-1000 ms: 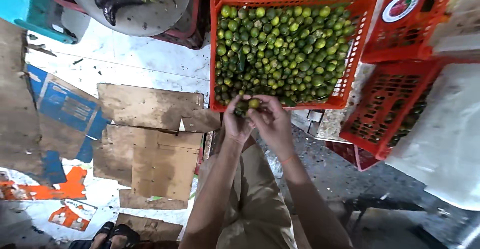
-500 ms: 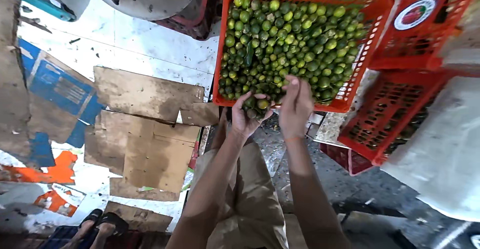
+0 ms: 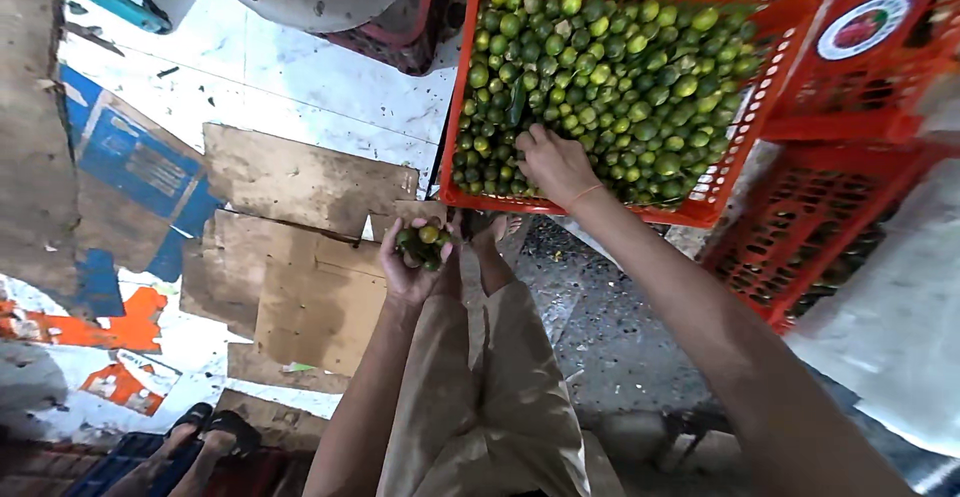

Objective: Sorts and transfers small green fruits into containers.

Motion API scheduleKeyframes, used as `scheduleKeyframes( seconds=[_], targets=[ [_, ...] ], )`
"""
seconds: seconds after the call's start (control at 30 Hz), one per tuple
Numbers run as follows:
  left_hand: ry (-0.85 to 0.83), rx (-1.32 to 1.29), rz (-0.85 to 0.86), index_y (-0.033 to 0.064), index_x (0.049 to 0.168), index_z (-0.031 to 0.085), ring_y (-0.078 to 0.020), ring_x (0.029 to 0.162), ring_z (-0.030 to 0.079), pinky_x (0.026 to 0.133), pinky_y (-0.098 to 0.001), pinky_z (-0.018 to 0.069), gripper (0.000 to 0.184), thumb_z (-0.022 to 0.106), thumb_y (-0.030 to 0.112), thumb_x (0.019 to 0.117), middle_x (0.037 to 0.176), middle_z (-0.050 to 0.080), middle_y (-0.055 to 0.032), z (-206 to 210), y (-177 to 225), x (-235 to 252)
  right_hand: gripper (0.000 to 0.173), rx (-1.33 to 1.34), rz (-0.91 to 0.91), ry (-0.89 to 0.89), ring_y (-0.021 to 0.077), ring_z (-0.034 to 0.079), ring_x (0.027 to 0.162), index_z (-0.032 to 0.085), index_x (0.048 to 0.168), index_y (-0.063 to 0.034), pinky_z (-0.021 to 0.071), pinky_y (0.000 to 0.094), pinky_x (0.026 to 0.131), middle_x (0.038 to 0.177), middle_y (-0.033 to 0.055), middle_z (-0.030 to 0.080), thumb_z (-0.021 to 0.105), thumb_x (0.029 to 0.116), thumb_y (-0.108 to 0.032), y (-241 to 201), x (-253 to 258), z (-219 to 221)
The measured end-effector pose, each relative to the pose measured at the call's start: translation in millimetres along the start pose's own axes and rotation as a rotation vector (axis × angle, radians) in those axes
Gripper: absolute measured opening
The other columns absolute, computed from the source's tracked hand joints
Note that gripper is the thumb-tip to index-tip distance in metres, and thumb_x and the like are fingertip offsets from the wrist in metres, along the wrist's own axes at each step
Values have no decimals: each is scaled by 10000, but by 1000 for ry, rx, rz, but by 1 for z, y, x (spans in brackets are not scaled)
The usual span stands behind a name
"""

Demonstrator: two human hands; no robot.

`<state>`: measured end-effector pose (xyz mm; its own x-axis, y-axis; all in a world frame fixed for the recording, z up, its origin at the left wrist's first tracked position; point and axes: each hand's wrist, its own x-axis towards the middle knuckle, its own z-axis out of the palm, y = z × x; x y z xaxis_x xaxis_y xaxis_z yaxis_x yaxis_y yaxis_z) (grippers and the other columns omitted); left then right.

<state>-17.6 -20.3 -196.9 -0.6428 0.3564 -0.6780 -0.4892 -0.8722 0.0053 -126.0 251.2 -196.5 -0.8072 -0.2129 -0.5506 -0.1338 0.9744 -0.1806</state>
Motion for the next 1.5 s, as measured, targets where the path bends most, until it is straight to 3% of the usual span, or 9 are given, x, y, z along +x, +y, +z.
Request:
scheduleKeyframes(
  seconds=[0.17,0.27,0.43,0.6,0.77,1.03,1.17,1.37,1.5],
  targets=[
    [-23,-106,106,95,971,738,-275,946,728,756,-388,625,407,557,460,970,1060,725,-150,0,5,4,277,552,160,287,280,715,960,676,1174,-5,600,450,856,1170,167,694,605,1014,-219,26,-15,11],
    [-36,-122,134,97,973,728,-267,967,716,753,-381,619,419,535,469,979,1088,710,-142,2,4,10,223,971,284,509,151,704,815,667,1113,-29,621,344,748,998,92,701,616,1008,-219,33,-21,27],
    [-56,-126,138,105,954,734,-259,975,722,729,-370,622,416,549,478,970,1097,716,-132,10,-3,14,326,525,176,311,282,689,903,716,1279,-112,591,451,778,1232,160,658,656,1001,-271,2,-16,25],
    [-77,-156,119,98,969,725,-283,1003,719,739,-385,623,415,555,476,963,1125,708,-153,10,-5,15,377,166,269,91,449,667,1092,623,1404,-126,560,587,847,1212,245,660,606,1029,-172,-26,-3,8],
    [-102,-179,115,85,978,729,-284,1018,718,772,-399,625,405,584,461,950,1133,708,-153,11,2,16,380,182,264,316,418,716,904,663,1281,-90,574,545,677,1045,227,700,618,948,-268,-16,-4,28],
    [-100,-134,135,100,993,724,-275,993,717,751,-378,621,428,548,490,965,1122,704,-146,8,9,15,365,751,410,390,229,741,878,693,1266,-185,602,448,738,1112,62,758,708,909,-259,-2,-9,36],
    [-98,-139,136,90,992,733,-288,986,718,749,-381,623,407,588,468,953,1127,705,-157,5,9,17,286,718,209,406,228,693,884,767,1185,-177,571,453,732,1101,78,729,684,913,-212,-14,-7,35],
    [-91,-126,139,106,993,712,-263,1052,704,785,-370,621,407,548,478,969,1157,693,-135,5,12,22,532,419,15,176,366,626,1193,657,1345,-106,539,527,962,1230,143,702,715,854,-302,-42,0,43],
    [-108,-119,132,116,1011,716,-246,1060,703,806,-358,617,405,539,478,973,1163,695,-121,7,12,25,384,401,-49,35,396,618,1219,629,1308,-34,519,506,1029,1220,196,686,697,988,-236,-39,7,30]
  ],
)
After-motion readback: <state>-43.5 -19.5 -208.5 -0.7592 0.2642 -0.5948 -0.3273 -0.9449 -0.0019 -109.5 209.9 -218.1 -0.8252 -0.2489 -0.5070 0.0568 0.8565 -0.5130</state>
